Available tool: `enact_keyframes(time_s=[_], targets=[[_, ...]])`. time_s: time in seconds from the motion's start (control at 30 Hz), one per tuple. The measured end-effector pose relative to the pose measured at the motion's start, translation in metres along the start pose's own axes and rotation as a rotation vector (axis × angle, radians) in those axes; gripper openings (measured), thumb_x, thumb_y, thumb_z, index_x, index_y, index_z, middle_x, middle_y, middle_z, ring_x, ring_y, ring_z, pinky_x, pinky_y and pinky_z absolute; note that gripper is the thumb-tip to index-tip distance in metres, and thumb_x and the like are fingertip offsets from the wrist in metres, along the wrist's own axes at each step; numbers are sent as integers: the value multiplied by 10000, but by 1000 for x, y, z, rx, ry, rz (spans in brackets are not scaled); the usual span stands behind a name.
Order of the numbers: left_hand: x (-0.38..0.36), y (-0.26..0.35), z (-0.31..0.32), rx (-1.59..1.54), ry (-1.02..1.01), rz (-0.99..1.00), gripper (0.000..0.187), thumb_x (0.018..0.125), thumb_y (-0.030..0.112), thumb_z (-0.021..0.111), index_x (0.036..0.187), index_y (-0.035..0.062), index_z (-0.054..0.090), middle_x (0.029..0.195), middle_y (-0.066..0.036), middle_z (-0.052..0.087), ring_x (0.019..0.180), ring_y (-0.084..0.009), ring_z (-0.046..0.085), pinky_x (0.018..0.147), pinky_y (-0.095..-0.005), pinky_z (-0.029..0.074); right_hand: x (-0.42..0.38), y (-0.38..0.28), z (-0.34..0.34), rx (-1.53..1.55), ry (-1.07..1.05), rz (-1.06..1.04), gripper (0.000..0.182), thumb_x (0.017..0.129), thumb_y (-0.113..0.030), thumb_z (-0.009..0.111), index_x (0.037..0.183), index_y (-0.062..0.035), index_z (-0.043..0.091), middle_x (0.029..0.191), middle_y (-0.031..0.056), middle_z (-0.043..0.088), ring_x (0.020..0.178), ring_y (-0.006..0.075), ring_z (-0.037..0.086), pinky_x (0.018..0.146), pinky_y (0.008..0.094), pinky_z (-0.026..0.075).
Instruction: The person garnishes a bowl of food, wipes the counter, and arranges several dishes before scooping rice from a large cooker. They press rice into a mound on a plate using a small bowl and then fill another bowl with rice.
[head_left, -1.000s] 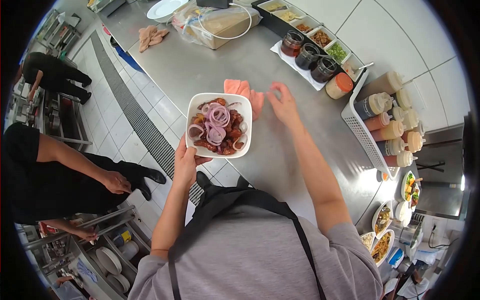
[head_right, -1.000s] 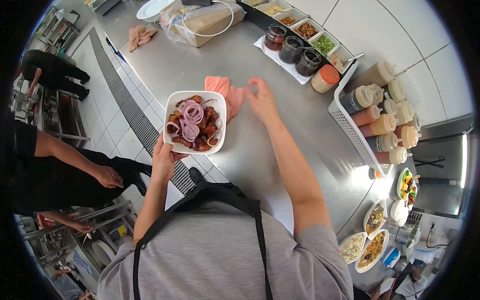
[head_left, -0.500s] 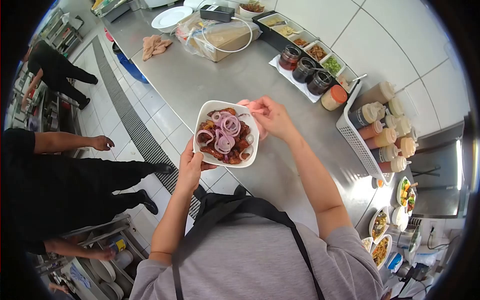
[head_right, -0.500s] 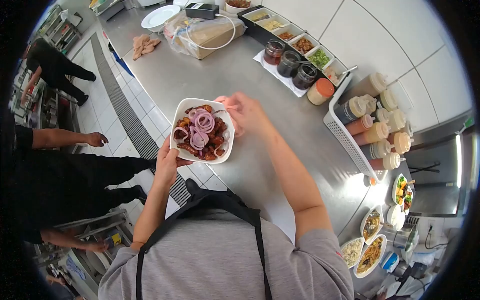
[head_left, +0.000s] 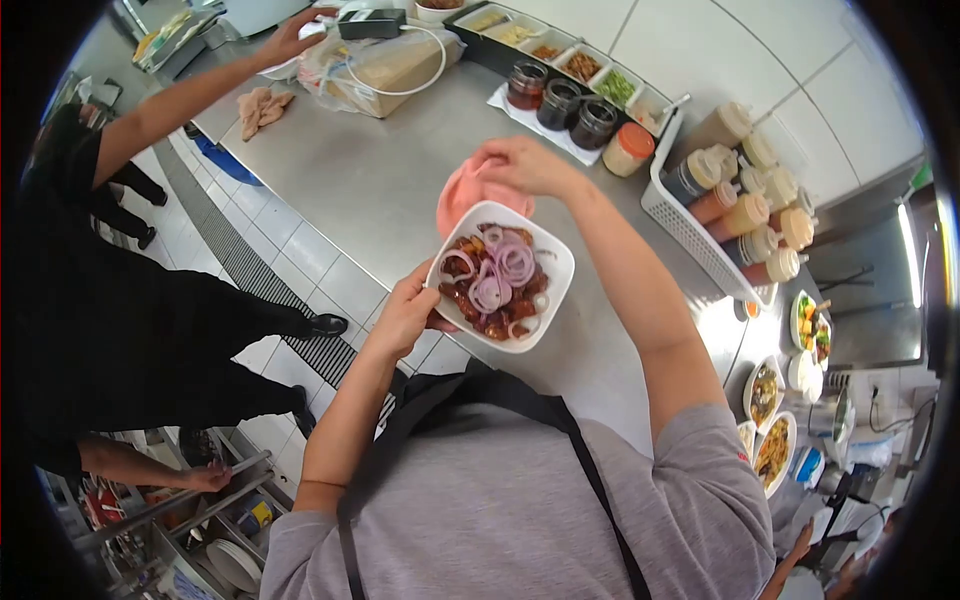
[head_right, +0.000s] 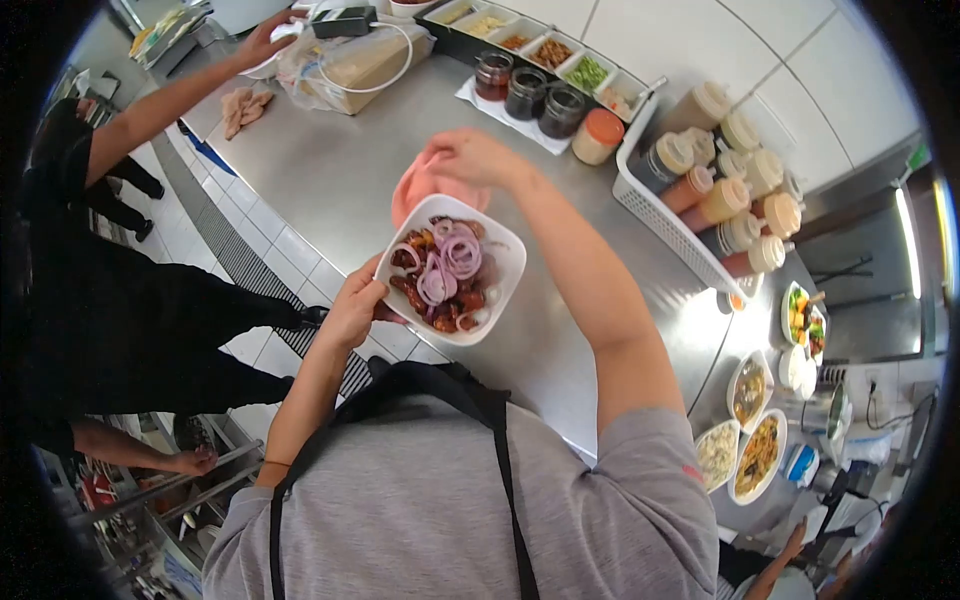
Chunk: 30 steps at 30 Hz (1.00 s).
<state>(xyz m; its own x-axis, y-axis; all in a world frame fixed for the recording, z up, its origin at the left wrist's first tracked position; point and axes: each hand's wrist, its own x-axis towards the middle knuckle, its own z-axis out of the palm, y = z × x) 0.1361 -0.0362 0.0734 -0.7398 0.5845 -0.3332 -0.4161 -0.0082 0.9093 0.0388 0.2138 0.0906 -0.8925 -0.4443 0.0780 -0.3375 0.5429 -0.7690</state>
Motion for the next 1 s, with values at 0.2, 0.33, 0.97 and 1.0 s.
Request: enact_keyframes(time_s=[0.2, 0.33, 0.97, 1.0], targets=[[12, 12, -11, -12, -51, 32, 499, 775, 33, 347, 1273, 36, 369, 1021, -103, 564, 770, -156, 614, 580, -234, 548, -113, -16, 1, 390, 48, 557, 361, 911, -320, 395, 1063, -45, 573, 847, 89, 631, 825, 174, 603, 661, 319, 491], [45, 19, -20, 50, -281, -71, 426, 823, 162, 404, 1223, 19, 422, 992, -111, 577, 749, -175, 614, 584, -278, 544, -179, -33, 55, 551, 285, 550, 307, 923, -289, 383, 989, -20, 514, 741, 87, 624, 509, 166, 599, 497, 270, 502], [93, -39, 133, -588, -160, 501, 456, 917, 402, 330, 1176, 29, 366, 1010, -100, 545, 917, -220, 554, 787, -315, 454, -228, -49, 101, 1031, 1294, 555, 218, 878, -114, 331, 1031, 10, 427, 802, 141, 577, 602, 205, 600, 543, 321, 525], [102, -63, 125, -585, -166, 502, 456, 917, 402, 330, 1176, 29, 366, 1010, -100, 545, 917, -220, 554, 787, -315, 454, -222, -45, 104, 1044, 1330, 533, 208, 885, -115, 338, 1033, -2, 432, 805, 136, 577, 594, 206, 597, 545, 323, 527]])
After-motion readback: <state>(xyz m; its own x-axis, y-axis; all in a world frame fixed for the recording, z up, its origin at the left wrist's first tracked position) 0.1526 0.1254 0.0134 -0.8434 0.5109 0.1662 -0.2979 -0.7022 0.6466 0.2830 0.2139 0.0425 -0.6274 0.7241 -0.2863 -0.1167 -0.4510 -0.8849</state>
